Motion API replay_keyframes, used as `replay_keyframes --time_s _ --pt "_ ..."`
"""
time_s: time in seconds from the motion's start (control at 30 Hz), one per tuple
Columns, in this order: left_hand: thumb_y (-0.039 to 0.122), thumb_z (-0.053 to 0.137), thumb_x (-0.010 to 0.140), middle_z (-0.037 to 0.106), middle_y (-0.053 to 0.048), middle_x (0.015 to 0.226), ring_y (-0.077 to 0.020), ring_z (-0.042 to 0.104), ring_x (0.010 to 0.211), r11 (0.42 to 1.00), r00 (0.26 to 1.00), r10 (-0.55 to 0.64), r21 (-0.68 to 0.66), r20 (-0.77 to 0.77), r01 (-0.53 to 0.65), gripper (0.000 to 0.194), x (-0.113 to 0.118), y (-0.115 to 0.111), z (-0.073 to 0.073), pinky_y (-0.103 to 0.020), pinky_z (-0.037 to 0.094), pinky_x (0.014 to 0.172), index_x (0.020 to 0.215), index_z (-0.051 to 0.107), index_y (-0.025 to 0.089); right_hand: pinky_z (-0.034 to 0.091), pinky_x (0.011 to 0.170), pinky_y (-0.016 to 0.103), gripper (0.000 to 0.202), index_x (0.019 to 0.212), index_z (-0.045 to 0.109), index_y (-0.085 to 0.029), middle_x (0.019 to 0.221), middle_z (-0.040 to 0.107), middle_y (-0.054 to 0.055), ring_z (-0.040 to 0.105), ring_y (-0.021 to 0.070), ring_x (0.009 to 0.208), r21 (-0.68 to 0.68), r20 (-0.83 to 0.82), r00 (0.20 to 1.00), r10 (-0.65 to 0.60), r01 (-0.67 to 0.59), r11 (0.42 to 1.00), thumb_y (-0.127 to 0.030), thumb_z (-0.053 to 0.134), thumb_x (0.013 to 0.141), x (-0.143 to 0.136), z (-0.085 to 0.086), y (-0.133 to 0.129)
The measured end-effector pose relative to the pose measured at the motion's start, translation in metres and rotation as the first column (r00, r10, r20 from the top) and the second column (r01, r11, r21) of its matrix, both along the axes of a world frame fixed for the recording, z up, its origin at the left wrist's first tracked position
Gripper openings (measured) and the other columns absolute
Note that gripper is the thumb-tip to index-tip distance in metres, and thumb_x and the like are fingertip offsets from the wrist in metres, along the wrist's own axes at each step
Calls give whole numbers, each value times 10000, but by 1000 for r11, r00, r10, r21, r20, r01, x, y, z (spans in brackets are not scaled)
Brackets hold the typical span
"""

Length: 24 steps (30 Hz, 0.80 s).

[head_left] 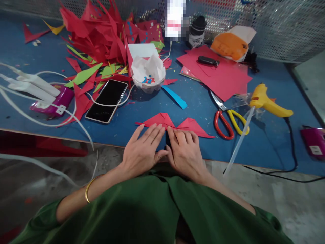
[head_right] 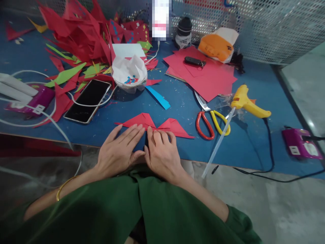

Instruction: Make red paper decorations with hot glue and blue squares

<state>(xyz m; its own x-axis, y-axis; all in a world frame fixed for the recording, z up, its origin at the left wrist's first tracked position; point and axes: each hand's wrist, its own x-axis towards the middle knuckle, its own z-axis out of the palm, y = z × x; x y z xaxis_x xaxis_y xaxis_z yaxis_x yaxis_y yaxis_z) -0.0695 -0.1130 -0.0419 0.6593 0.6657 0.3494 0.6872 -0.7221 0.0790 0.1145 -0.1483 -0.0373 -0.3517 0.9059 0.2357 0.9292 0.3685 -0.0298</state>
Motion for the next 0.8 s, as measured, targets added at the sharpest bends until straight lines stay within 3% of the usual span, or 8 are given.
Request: replay_keyframes --time_s 0.13,0.3,0.53,0.6,0.7,0.8 --pt "477 418 1007 574 -141 1415 -331 586 1272 993 993 118 -17 1 -118 525 -16 4 2 -645 228 1168 1446 483 197 366 966 450 550 1440 464 -25 1158 617 177 494 282 1042 8 -18 1000 1 -1 1000 -318 405 979 0 0 1" --pt "391 498 978 563 -121 1431 -382 532 1318 976 976 218 -16 6 -218 531 -36 5 4 -691 169 1167 1483 440 237 374 967 461 542 1453 460 -56 1176 614 176 494 284 1057 8 -28 1000 9 -8 1000 -306 414 974 1 0 1" --pt "439 556 940 537 -166 1454 -420 423 1397 937 936 342 43 86 -346 617 -27 -2 8 -698 206 1148 1493 421 200 377 955 464 502 1431 500 -99 1150 609 169 489 283 1043 4 -28 999 17 -17 1000 -303 411 980 0 1 1" --pt "443 544 945 483 -183 1494 -399 381 1428 959 960 264 82 92 -271 652 -18 -3 6 -633 257 1161 1504 397 142 378 954 463 500 1430 497 -95 1144 613 170 492 281 1037 4 -23 999 23 -23 1000 -302 405 984 -1 1 1" --pt "459 448 987 521 -164 1469 -314 455 1396 998 998 -65 25 21 64 623 -4 -2 1 -480 351 1158 1486 416 87 364 990 459 469 1381 543 -80 1151 625 173 511 278 1055 29 -26 999 36 -35 999 -287 417 980 -1 -1 1" --pt "542 366 999 561 -167 1429 -306 537 1327 993 992 -119 -10 34 120 664 5 1 -5 -482 376 1142 1449 469 65 313 1077 457 456 1363 554 -61 1193 639 171 532 266 1116 51 -50 999 21 -19 999 -256 417 973 2 -2 -2"
